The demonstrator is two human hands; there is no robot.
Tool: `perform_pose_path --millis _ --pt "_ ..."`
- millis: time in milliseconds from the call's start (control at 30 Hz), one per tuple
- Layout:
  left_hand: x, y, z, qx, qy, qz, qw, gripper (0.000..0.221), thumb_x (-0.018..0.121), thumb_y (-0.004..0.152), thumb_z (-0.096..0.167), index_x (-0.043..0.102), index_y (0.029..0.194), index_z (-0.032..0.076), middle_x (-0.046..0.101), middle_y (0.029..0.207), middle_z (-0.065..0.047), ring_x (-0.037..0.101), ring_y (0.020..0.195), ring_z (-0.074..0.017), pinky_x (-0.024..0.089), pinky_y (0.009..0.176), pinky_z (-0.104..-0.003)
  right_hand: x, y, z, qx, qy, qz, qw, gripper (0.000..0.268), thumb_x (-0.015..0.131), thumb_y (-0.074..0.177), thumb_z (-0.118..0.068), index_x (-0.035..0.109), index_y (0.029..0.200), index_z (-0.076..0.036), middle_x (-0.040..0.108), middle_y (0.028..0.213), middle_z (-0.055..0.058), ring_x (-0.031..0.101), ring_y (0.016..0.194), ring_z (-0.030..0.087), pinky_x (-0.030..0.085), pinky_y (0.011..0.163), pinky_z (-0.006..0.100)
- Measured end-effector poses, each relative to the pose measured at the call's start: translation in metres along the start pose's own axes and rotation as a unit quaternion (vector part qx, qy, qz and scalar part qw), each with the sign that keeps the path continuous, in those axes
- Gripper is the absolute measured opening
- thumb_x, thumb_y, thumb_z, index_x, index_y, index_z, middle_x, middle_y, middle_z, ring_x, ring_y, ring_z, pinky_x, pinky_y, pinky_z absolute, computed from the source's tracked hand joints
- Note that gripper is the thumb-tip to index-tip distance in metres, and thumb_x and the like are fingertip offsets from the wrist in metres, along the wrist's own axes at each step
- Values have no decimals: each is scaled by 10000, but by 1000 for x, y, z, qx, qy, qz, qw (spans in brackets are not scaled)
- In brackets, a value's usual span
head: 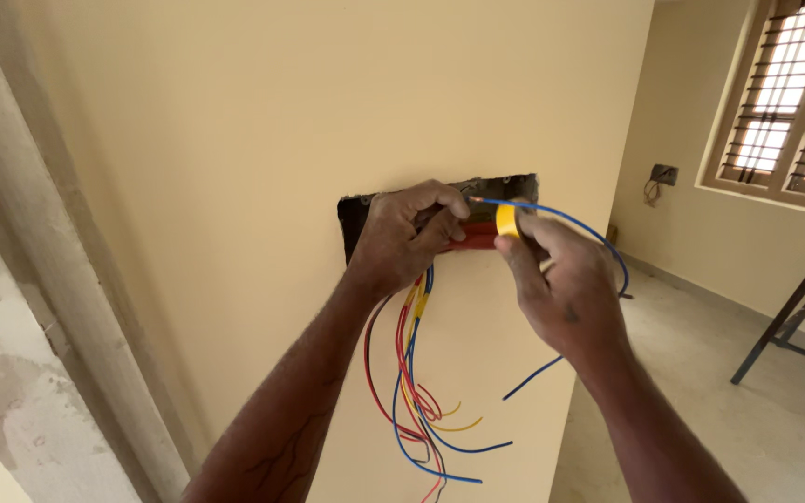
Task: The person prepares electrical wires inside a wall-mounted junction box by applying yellow tape to wire bundles and then using pliers to strip the ends of specific wires.
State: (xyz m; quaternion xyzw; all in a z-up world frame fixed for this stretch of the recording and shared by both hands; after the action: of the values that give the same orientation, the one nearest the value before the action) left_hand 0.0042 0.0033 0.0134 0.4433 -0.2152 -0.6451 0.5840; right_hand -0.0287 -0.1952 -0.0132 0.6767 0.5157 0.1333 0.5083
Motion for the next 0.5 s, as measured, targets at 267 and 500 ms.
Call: perform_pose_path --millis 267,500 --pt "4 -4 9 153 134 73 976 211 725 941 50 748 1149 22 774 1132 -126 772 860 -138 640 759 -252 8 20 -8 -158 -29 -8 987 229 636 975 -89 670 1153 52 714 1047 183 651 1001 355 512 884 450" --pt "3 -7 12 174 129 63 974 244 742 945 71 727 1177 -2 759 1130 -150 776 892 -180 639 786 -273 4 16 -10 -145 -100 -39 984 246 677 867 35 705 1111 22 730 1065 115 629 960 327 499 875 437"
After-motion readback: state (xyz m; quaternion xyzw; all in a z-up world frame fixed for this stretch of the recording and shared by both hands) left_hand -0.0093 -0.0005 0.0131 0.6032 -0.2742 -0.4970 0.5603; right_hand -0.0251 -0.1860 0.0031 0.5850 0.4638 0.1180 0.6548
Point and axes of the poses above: each hand's wrist, its own y-axis towards the middle knuckle, its own x-axis out of the palm, z = x × y, the point moved 2 cm from there along y, towards the middle knuckle
